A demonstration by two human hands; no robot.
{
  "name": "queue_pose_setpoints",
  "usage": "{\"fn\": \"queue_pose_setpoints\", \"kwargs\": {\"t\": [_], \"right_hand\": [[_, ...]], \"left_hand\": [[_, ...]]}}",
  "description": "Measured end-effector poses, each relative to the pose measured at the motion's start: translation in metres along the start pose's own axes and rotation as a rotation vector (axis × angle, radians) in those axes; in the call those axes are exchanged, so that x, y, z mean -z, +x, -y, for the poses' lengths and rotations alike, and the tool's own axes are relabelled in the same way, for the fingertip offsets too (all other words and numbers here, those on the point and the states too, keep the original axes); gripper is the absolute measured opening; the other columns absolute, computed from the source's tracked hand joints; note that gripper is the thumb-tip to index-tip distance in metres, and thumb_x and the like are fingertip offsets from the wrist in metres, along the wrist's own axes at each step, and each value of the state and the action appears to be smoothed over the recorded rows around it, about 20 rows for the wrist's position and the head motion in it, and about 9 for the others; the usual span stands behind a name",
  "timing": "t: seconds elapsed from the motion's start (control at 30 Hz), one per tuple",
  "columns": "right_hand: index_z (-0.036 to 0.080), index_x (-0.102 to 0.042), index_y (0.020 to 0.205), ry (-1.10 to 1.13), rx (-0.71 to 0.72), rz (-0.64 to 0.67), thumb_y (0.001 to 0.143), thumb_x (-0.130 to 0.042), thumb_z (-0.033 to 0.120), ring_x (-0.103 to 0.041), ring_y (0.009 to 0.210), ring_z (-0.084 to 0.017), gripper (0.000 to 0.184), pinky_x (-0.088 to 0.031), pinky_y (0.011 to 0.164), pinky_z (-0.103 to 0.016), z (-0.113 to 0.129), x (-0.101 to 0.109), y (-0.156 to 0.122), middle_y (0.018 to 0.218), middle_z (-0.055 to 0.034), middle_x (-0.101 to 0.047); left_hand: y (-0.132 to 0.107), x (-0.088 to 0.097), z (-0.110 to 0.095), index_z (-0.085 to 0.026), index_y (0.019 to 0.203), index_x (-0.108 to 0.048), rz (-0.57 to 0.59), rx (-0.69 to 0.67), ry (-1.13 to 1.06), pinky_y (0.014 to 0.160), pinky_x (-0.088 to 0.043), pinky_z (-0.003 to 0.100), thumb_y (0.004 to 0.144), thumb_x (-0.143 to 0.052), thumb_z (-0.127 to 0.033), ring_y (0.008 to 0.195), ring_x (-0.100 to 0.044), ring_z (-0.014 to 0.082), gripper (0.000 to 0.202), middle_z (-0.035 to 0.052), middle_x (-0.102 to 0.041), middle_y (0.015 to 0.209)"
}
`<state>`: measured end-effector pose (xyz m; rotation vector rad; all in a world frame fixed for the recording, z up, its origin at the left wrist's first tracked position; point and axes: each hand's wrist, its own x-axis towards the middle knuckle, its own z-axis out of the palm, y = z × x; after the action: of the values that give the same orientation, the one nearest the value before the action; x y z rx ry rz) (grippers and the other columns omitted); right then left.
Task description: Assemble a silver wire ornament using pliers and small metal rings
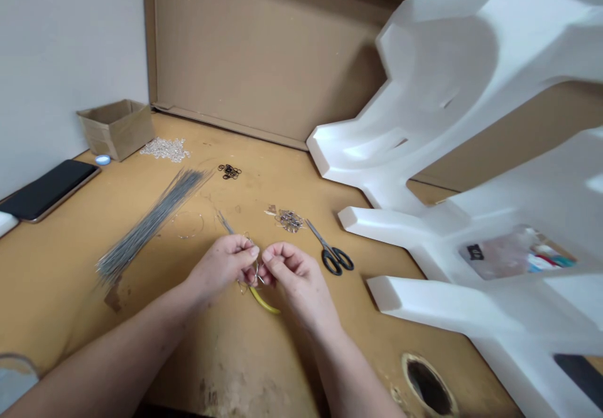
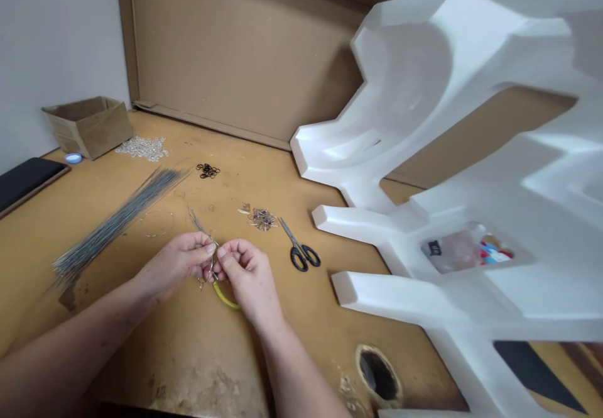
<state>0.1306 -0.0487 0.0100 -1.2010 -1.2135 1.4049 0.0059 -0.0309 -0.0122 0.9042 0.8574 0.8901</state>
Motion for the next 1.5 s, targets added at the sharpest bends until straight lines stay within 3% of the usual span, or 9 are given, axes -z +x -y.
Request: {"fn": "queue_pose_setpoints", "kwargs": {"t": [0.33,0.53,0.83,1.17,1.5], "right_hand": [[0.016,-0.052,0.065,0.034,-0.049,0.032,0.063,-0.068,0.041,-0.048,0.046,-0.008,0.029,-0.032,0.046,-0.02,-0.0035,0.0034,0.001,0.049,0.0029,-0.055],[0.015,-0.054,0.059,-0.018,-0.051,0.018,0.058,-0.071,0.039,-0.041,0.044,-0.006,0.03,-0.03,0.045,-0.02,-0.0004,0.0061,0.0006,0.047,0.0047,-0.05],[0.016,-0.055,0.063,0.028,-0.065,0.026,0.061,-0.07,0.039,-0.046,0.046,-0.007,0.028,-0.033,0.044,-0.02,0.0013,0.0044,0.0012,0.051,0.0027,-0.055],[0.014,-0.055,0.057,0.096,-0.136,0.069,0.057,-0.073,0.032,-0.045,0.044,-0.006,0.025,-0.032,0.043,-0.019,0.0027,0.0068,0.0014,0.05,0.0013,-0.056],[0.015,-0.056,0.058,0.195,-0.145,0.09,0.063,-0.068,0.027,-0.046,0.042,-0.007,0.018,-0.03,0.039,-0.019,-0.0004,0.0072,0.0037,0.051,-0.0002,-0.058]], "left_hand": [[-0.0017,-0.0001,-0.0036,-0.016,0.061,-0.046,-0.002,0.012,0.036,0.049,-0.037,0.022,0.067,-0.057,-0.033,0.043,-0.05,0.0081,0.021,-0.0008,-0.056,0.048],[-0.0001,0.0026,-0.0012,-0.016,0.063,-0.046,-0.02,0.01,0.087,0.049,-0.037,0.022,0.067,-0.056,-0.033,0.042,-0.05,0.0087,0.02,-0.0028,-0.053,0.045],[-0.0015,0.0023,-0.0032,-0.016,0.061,-0.047,0.0,-0.005,0.121,0.049,-0.037,0.022,0.067,-0.056,-0.033,0.042,-0.049,0.008,0.02,-0.0023,-0.054,0.046],[-0.0014,0.0037,-0.0024,-0.016,0.062,-0.047,0.008,0.005,0.101,0.049,-0.036,0.021,0.067,-0.057,-0.032,0.043,-0.05,0.008,0.02,-0.0023,-0.054,0.047],[-0.0029,0.0027,-0.0099,-0.015,0.059,-0.049,0.048,0.055,-0.011,0.051,-0.039,0.023,0.062,-0.062,-0.035,0.045,-0.05,0.0085,0.024,-0.0003,-0.054,0.05]]}}
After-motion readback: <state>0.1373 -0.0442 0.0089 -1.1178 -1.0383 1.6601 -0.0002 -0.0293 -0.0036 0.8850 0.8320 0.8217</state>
